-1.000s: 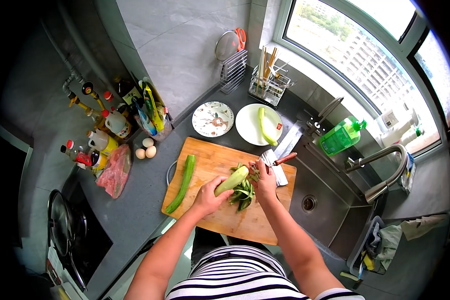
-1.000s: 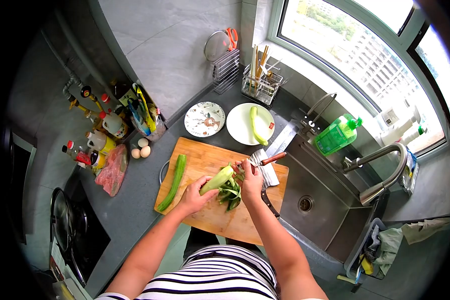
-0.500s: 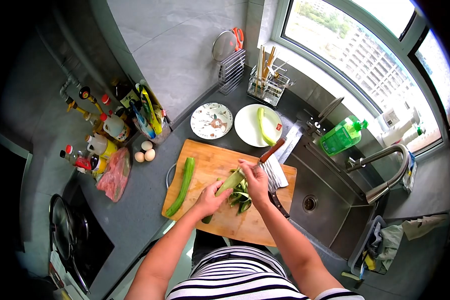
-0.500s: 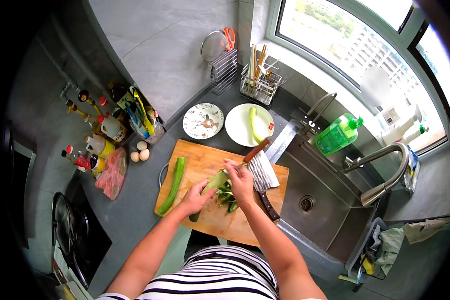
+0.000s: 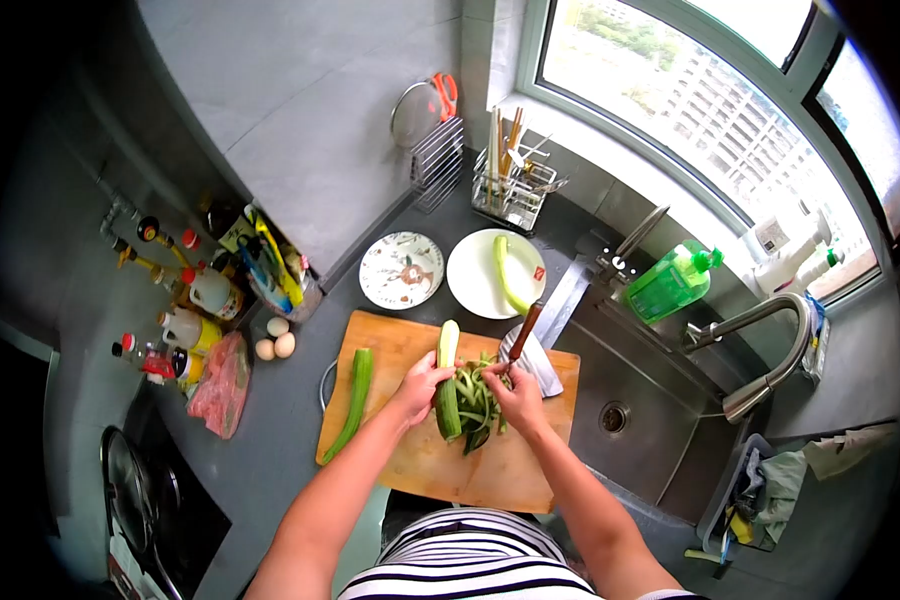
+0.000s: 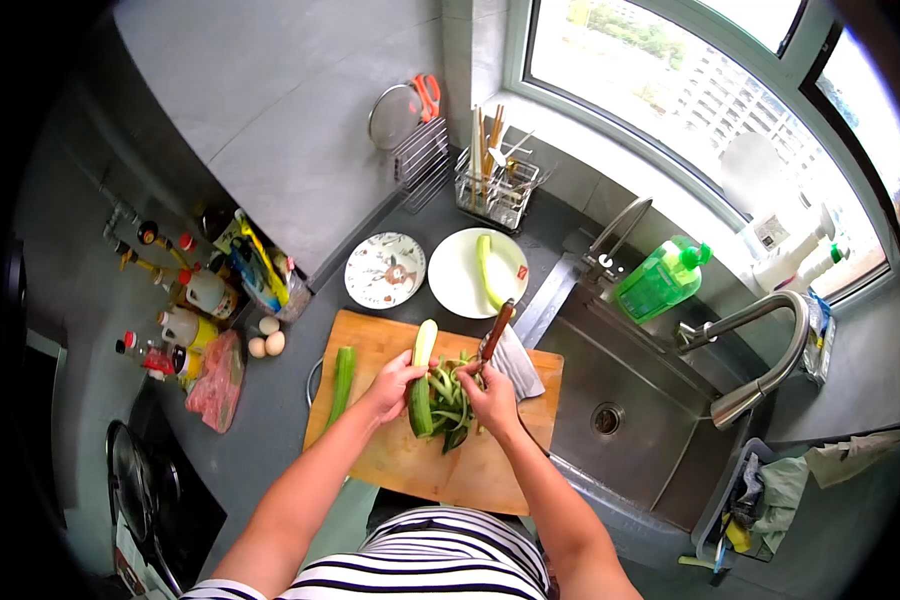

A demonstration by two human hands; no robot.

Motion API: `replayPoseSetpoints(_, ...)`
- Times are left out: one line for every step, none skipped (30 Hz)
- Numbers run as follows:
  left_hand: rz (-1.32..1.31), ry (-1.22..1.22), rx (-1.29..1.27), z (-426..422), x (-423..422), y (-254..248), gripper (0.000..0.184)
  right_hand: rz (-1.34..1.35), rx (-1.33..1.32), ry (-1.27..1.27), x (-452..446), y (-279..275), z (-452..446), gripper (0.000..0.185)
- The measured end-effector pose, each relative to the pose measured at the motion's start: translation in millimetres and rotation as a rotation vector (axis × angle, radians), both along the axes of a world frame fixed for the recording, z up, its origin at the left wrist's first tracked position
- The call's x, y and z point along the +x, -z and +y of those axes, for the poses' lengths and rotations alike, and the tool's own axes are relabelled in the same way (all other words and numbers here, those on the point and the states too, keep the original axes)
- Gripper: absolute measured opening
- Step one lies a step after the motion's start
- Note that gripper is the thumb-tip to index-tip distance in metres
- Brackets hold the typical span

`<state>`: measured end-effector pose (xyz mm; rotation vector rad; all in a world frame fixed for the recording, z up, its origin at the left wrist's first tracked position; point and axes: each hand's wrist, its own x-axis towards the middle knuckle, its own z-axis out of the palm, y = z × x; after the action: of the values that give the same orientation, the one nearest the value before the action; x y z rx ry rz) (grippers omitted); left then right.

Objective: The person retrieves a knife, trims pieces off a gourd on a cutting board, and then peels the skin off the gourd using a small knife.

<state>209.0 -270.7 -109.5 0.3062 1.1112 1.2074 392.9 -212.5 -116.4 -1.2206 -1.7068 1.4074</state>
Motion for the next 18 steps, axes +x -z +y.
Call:
replayPoseSetpoints(0.011, -0.003, 0.033, 16, 1, 5, 0.029, 0.001, 0.061, -0.012, 3, -5, 1, 0.010)
replayPoseSetpoints(0.022, -0.008, 0.066, 32, 2, 9, 0.031, -0.061, 0.032, -0.036, 7, -5, 4, 0.012)
replayPoseSetpoints(0.033, -0.012, 0.094, 47, 5, 9, 0.032, 0.069, -0.084, -0.027, 9, -2, 7, 0.012)
replayPoseSetpoints(0.007, -0.036, 0.059, 60, 9, 0, 0.036, 0.199, -0.203, -0.016, 11, 3, 8, 0.012)
replayPoseSetpoints(-0.013, -0.042, 0.092, 73, 10, 9, 0.037, 0.330, -0.320, -0.006, 13, 8, 9, 0.013)
replayPoseSetpoints(0.005, -0.025, 0.098, 79, 13, 6, 0.037, 0.326, -0.332, -0.036, 16, 9, 10, 0.014)
replayPoseSetpoints(0.024, -0.010, 0.105, 84, 15, 3, 0.037, 0.275, -0.341, -0.062, 20, 9, 11, 0.013)
replayPoseSetpoints(0.020, -0.034, 0.147, 86, 20, 2, 0.035, 0.336, -0.356, -0.058, 23, 12, 11, 0.013)
replayPoseSetpoints(0.015, -0.059, 0.186, 83, 27, -2, 0.034, 0.398, -0.375, -0.055, 23, 8, 10, 0.014)
replayPoseSetpoints(0.011, -0.087, 0.223, 79, 32, -5, 0.033, 0.455, -0.488, -0.061, 25, 4, 10, 0.013)
replayPoseSetpoints(-0.052, -0.085, 0.223, 74, 34, -8, 0.032, 0.512, -0.603, -0.069, 29, 0, 10, 0.013)
replayPoseSetpoints(-0.115, -0.084, 0.222, 68, 36, -13, 0.031, 0.569, -0.719, -0.077, 30, -6, 10, 0.013)
replayPoseSetpoints(-0.179, -0.083, 0.223, 64, 38, -14, 0.030, 0.574, -0.742, -0.099, 30, -7, 10, 0.013)
replayPoseSetpoints(-0.232, -0.118, 0.225, 61, 34, -1, 0.029, 0.579, -0.762, -0.122, 30, -8, 10, 0.013)
replayPoseSetpoints(-0.327, -0.136, 0.197, 56, 29, -8, 0.036, 0.585, -0.785, -0.146, 29, -7, 10, 0.013)
replayPoseSetpoints(-0.421, -0.155, 0.166, 49, 22, -23, 0.045, 0.569, -0.685, -0.163, 29, -1, 13, 0.013)
replayPoseSetpoints(-0.515, -0.172, 0.137, 42, 15, -34, 0.054, 0.552, -0.582, -0.178, 32, 4, 17, 0.013)
replayPoseSetpoints(-0.594, -0.185, 0.131, 35, 8, -36, 0.081, 0.541, -0.588, -0.145, 37, -1, 23, 0.014)
